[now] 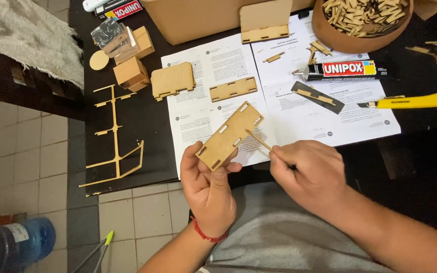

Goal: Assembling small laser-cut wooden boxes by applying adhesive to the edges and joining the components together according to instructions.

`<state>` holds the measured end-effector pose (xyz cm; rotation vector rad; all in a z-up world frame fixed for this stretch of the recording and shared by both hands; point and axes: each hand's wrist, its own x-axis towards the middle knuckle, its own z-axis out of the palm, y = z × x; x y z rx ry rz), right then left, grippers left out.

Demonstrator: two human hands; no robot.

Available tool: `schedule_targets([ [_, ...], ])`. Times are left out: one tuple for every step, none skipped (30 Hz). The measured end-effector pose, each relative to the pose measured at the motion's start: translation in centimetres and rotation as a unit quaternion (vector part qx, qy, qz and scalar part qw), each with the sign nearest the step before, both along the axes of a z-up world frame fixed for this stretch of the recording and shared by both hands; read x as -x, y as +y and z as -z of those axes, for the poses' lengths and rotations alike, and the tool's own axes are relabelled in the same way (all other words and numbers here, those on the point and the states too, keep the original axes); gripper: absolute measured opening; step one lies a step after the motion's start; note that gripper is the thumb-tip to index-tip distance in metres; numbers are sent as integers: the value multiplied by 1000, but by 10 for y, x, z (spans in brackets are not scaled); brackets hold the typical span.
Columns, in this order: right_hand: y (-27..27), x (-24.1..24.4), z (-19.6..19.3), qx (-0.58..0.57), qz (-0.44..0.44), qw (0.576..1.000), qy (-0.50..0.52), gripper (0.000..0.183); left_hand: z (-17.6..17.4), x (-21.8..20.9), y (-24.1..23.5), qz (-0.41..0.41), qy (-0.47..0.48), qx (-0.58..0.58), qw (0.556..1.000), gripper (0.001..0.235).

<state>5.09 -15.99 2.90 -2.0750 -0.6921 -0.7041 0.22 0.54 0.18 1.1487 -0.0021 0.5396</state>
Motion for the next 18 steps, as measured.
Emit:
schedule_targets([
  [-1,0,-5,-5,-8,1000,-12,10,1,1,0,-5,-4,-6,1000,48],
  [-1,1,-9,-9,-17,1000,-24,12,2,2,0,-10,-8,-12,1000,48],
  [-4,2,-13,-10,-18,999,-26,12,2,2,1,-11,-10,-12,1000,48],
  [-6,3,-16,-4,-20,1000,-12,11,2,2,2,-14,-9,-15,1000,49],
  [-9,4,-19,2,-22,1000,2,10,2,3,2,-16,-7,-18,1000,50],
  [-11,6,-19,1,-22,1000,2,10,0,3,2,-17,-7,-18,1000,50],
  [-13,8,-20,1,1,996,91,12,-1,3,2,-19,-9,-14,1000,49],
  [-16,10,-20,1,24,984,178,21,-2,2,1,-21,-11,-10,1000,48],
  [-11,9,-24,0,25,984,178,21,-2,3,0,-20,-11,-11,1000,48],
  [-6,7,-28,-148,-61,951,263,13,-2,4,-1,-21,-18,-15,1000,48],
  [-2,6,-33,-291,-144,883,339,10,-2,4,-2,-21,-25,-20,999,48],
  [0,3,-33,-292,-143,883,338,10,0,5,-1,-19,-25,-21,999,48],
  [2,0,-33,-296,-141,866,377,10,2,7,-1,-12,-28,2,1000,49],
  [4,-3,-33,-300,-139,847,416,11,3,8,0,-4,-31,26,999,50],
  [4,-1,-31,-300,-140,847,415,11,3,8,0,-5,-32,24,999,50],
  [4,1,-28,-308,-122,850,409,9,4,8,1,1,-34,41,999,50],
  [5,3,-26,-315,-106,853,403,8,4,8,1,6,-36,58,998,49],
  [4,3,-27,-314,-108,853,403,8,5,7,2,4,-37,57,998,49],
])
